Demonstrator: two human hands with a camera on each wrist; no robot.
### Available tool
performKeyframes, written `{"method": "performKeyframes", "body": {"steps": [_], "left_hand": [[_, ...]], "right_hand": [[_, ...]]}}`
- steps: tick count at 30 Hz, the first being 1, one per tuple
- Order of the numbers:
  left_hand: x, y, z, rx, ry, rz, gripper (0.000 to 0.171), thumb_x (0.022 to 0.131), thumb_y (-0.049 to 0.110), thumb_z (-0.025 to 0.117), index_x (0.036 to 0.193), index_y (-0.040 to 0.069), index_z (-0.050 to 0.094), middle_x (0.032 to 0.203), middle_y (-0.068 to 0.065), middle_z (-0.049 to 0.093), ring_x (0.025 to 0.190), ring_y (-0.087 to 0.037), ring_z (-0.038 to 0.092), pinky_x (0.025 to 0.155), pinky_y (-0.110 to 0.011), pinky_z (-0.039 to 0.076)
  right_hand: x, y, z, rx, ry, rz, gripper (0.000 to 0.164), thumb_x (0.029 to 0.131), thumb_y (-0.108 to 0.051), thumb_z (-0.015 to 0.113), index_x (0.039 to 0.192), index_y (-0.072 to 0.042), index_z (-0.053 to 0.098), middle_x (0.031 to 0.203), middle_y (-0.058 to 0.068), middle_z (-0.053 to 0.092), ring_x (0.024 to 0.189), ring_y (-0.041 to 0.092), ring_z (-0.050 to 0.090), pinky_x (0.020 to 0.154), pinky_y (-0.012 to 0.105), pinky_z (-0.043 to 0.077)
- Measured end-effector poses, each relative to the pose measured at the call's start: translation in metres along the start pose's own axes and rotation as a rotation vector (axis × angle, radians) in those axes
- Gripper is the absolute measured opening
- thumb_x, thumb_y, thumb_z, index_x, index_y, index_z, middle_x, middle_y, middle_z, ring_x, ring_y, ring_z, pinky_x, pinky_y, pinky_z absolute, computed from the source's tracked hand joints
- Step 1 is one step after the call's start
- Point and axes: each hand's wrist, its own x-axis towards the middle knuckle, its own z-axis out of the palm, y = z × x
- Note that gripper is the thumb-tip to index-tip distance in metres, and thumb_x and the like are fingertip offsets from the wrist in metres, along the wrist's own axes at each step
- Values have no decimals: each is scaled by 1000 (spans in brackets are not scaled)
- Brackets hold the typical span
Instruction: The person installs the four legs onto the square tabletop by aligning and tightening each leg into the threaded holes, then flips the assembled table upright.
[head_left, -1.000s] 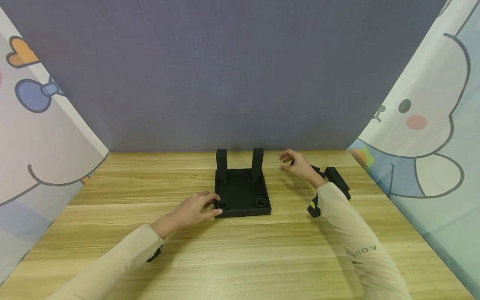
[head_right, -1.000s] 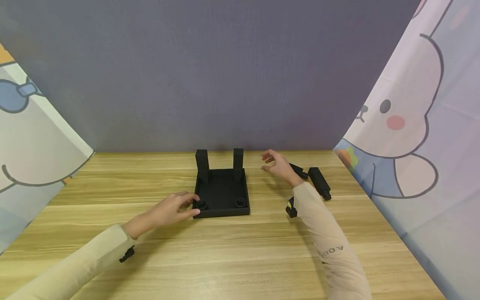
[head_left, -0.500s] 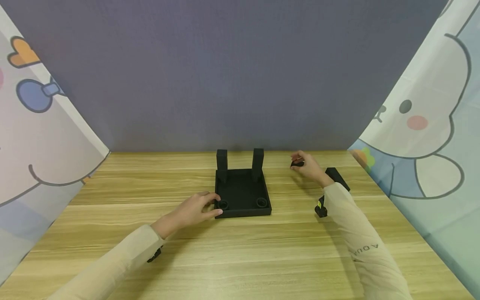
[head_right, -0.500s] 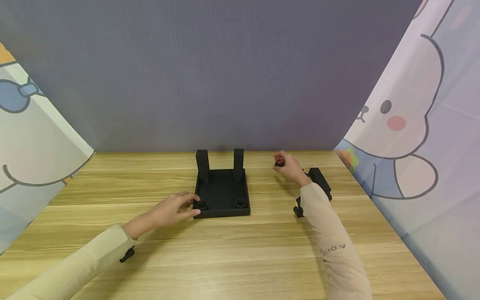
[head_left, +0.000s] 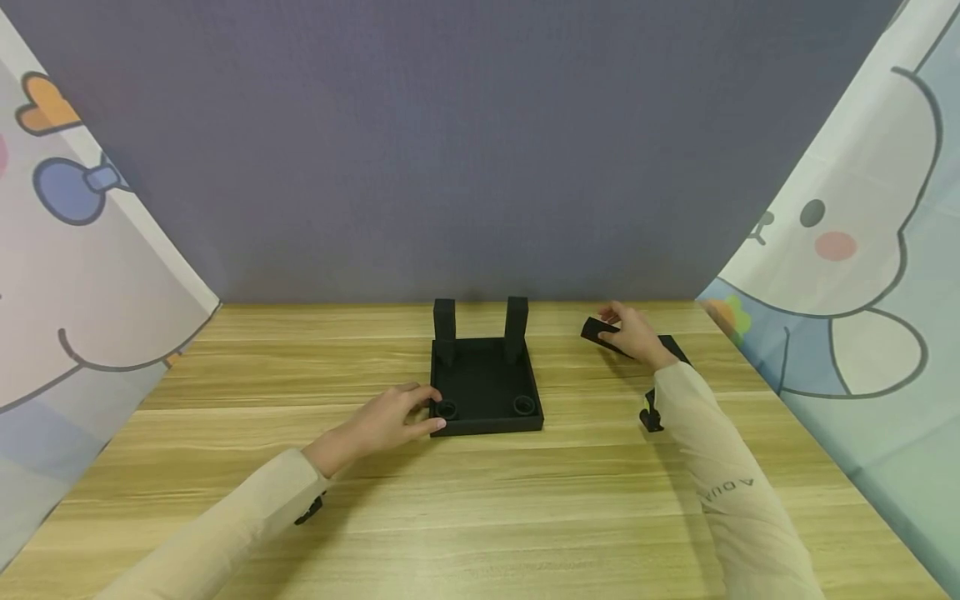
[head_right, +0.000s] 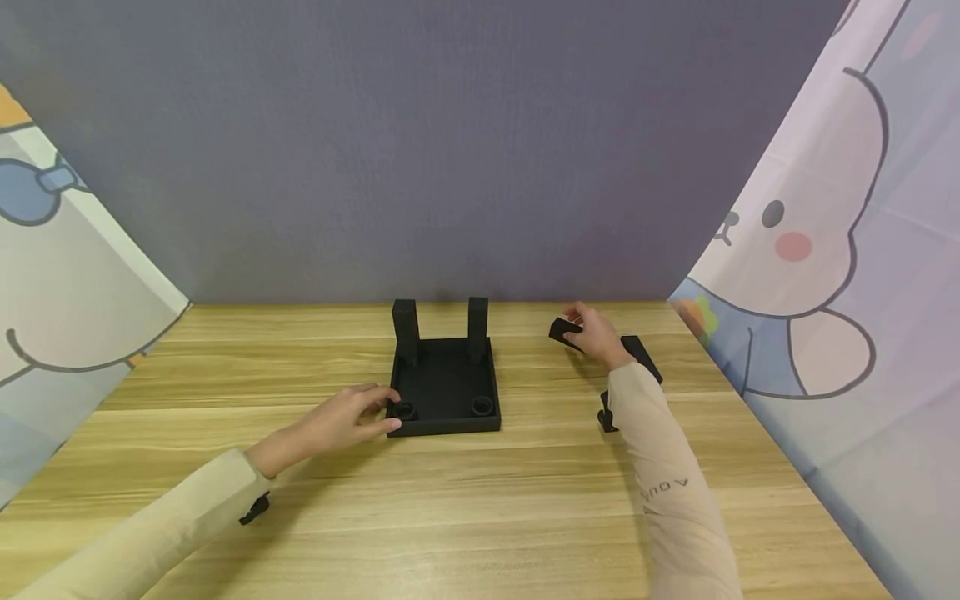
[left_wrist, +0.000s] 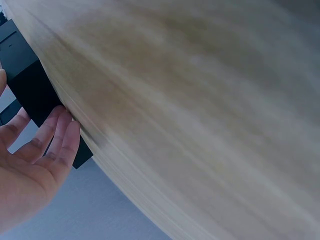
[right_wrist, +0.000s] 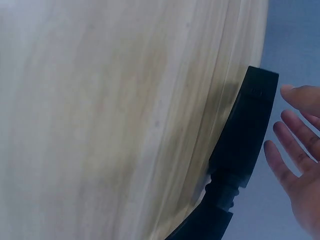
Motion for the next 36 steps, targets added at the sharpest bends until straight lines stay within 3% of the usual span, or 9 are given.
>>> {"method": "performKeyframes", "body": {"steps": [21, 36], "left_hand": [[0, 0, -1, 11, -7, -5, 38, 88, 39, 59, 114, 12, 58, 108, -8, 62, 90, -18, 62, 74, -31, 53], [0, 1, 0, 11, -12, 6, 38, 88, 39, 58, 114, 10, 58, 108, -10, 62, 90, -19, 62, 74, -31, 53]], "right_hand": [[5, 8, 3, -135, -37, 18, 40, 86, -6, 62, 121, 7, 48, 117, 29, 52, 107, 42, 50, 89, 53, 41], [4, 6, 4, -150, -44, 31, 38, 86, -4, 59, 121, 5, 47, 116, 29, 52, 106, 42, 50, 88, 53, 42]]}}
